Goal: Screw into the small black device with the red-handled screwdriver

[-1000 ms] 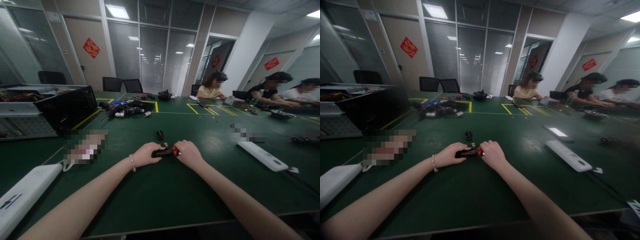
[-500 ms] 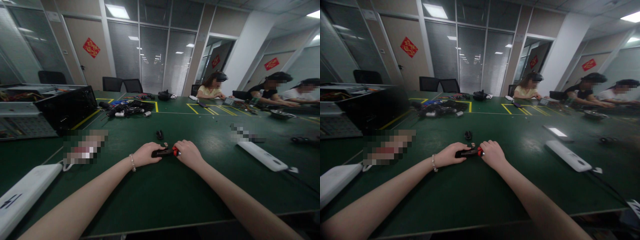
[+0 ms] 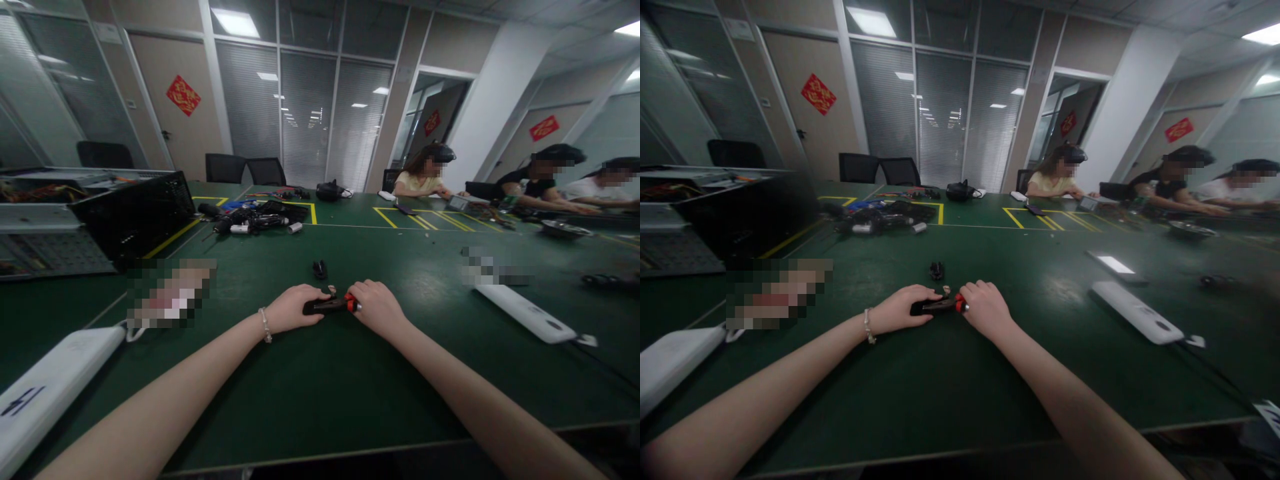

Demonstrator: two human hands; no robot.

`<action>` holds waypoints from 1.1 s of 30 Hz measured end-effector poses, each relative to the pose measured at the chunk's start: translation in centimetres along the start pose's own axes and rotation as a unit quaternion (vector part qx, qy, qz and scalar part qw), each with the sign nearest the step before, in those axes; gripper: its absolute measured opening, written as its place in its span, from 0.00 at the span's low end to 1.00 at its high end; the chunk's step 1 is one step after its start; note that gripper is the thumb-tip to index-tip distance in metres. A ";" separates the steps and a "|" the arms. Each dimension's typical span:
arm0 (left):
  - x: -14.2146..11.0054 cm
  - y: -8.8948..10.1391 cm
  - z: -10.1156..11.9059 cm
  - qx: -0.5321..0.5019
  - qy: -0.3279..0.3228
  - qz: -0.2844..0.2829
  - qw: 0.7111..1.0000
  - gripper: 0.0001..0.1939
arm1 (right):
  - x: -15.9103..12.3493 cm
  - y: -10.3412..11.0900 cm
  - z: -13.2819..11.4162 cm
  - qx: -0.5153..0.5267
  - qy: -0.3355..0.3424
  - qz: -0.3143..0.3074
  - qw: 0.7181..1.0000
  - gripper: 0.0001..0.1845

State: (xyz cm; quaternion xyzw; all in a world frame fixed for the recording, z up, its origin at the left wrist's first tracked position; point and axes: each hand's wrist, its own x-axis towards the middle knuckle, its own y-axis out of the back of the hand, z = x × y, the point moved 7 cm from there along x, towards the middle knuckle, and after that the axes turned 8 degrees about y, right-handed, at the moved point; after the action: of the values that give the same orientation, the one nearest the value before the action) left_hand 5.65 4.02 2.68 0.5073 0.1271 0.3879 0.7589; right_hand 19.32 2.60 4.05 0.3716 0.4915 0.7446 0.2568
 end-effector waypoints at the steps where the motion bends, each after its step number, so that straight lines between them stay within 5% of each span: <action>1: 0.0 0.0 0.0 0.000 -0.001 -0.001 1.000 0.22 | 0.0 0.1 0.0 -0.005 0.004 0.002 1.000 0.09; 33: 0.0 0.1 0.1 0.003 0.002 -0.003 1.000 0.22 | 0.0 -0.1 0.1 0.009 -0.007 -0.011 1.000 0.09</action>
State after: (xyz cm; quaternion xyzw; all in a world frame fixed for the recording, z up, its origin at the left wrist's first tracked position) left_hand 5.69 3.99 2.80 0.5087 0.1310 0.3861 0.7583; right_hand 19.41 2.69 4.03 0.3733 0.5003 0.7348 0.2654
